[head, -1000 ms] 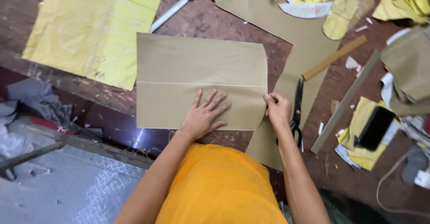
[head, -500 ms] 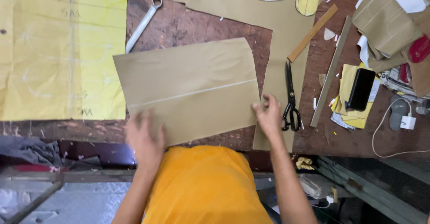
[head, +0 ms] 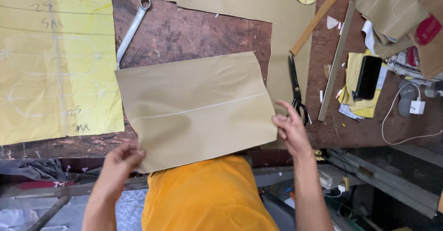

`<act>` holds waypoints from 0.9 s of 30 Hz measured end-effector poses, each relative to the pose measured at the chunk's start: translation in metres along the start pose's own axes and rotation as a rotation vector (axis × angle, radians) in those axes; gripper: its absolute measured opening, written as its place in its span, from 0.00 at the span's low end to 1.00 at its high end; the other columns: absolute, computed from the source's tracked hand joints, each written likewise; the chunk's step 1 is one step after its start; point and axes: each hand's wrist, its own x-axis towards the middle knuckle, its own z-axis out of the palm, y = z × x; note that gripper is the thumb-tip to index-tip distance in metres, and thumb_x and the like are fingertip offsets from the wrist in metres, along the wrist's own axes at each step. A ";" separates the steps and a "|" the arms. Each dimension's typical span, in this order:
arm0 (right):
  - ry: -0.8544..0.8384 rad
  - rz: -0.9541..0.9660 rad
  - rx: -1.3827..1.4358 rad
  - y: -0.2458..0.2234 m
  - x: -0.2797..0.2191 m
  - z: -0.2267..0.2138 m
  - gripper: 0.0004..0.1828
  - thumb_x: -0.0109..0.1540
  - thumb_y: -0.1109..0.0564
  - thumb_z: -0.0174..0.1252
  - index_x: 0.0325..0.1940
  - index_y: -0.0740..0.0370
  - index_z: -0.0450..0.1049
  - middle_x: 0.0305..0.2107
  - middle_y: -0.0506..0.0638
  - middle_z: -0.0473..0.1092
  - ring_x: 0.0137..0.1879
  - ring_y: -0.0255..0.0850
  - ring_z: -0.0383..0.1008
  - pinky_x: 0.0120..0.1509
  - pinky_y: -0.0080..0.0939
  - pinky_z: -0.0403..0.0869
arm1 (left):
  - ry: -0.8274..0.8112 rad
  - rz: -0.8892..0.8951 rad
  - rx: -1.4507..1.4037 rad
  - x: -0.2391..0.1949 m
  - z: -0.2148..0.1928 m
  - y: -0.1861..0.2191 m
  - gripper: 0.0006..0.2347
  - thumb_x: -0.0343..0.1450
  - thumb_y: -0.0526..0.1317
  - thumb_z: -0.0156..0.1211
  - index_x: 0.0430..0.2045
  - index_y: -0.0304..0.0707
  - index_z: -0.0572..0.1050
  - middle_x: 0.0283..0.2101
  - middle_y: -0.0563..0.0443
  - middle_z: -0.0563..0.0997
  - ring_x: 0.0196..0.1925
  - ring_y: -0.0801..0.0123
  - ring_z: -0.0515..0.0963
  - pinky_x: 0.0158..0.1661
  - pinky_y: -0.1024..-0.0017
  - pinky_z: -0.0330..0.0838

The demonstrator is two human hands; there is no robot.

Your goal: The person aligns a yellow paper pattern on a large sheet of brown cardboard, then uses shears to cut along the pattern's edge. The person folds the cut piece, trims the edges, and uses a ruler and chalk to mark lines on the cardboard. The person then places the pattern back on the cardboard to verify alignment.

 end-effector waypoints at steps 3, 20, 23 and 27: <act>-0.113 -0.073 0.255 -0.024 0.029 0.015 0.16 0.68 0.62 0.55 0.59 0.72 0.71 0.33 0.46 0.72 0.23 0.27 0.60 0.28 0.28 0.63 | 0.033 -0.055 -0.301 0.018 -0.015 0.036 0.15 0.70 0.34 0.61 0.49 0.27 0.69 0.43 0.49 0.85 0.39 0.70 0.82 0.29 0.69 0.77; 0.370 -0.144 -0.533 -0.029 0.161 0.084 0.07 0.62 0.59 0.63 0.33 0.65 0.73 0.17 0.47 0.69 0.18 0.32 0.65 0.21 0.35 0.63 | 0.490 0.282 0.250 0.118 0.005 0.100 0.11 0.75 0.41 0.65 0.36 0.27 0.80 0.29 0.38 0.82 0.27 0.61 0.77 0.30 0.65 0.70; 0.368 -0.181 -0.539 -0.024 0.152 0.082 0.08 0.62 0.59 0.64 0.34 0.65 0.73 0.17 0.45 0.68 0.18 0.31 0.65 0.22 0.35 0.62 | 0.571 0.435 0.495 0.119 0.003 0.091 0.10 0.74 0.39 0.69 0.33 0.27 0.80 0.27 0.38 0.79 0.27 0.56 0.76 0.33 0.62 0.70; 0.391 -0.150 -0.484 -0.029 0.148 0.086 0.09 0.62 0.59 0.65 0.37 0.65 0.72 0.16 0.44 0.67 0.18 0.31 0.64 0.21 0.35 0.62 | 0.617 0.591 0.597 0.123 0.002 0.098 0.09 0.72 0.37 0.72 0.30 0.27 0.80 0.29 0.39 0.79 0.30 0.56 0.77 0.35 0.62 0.71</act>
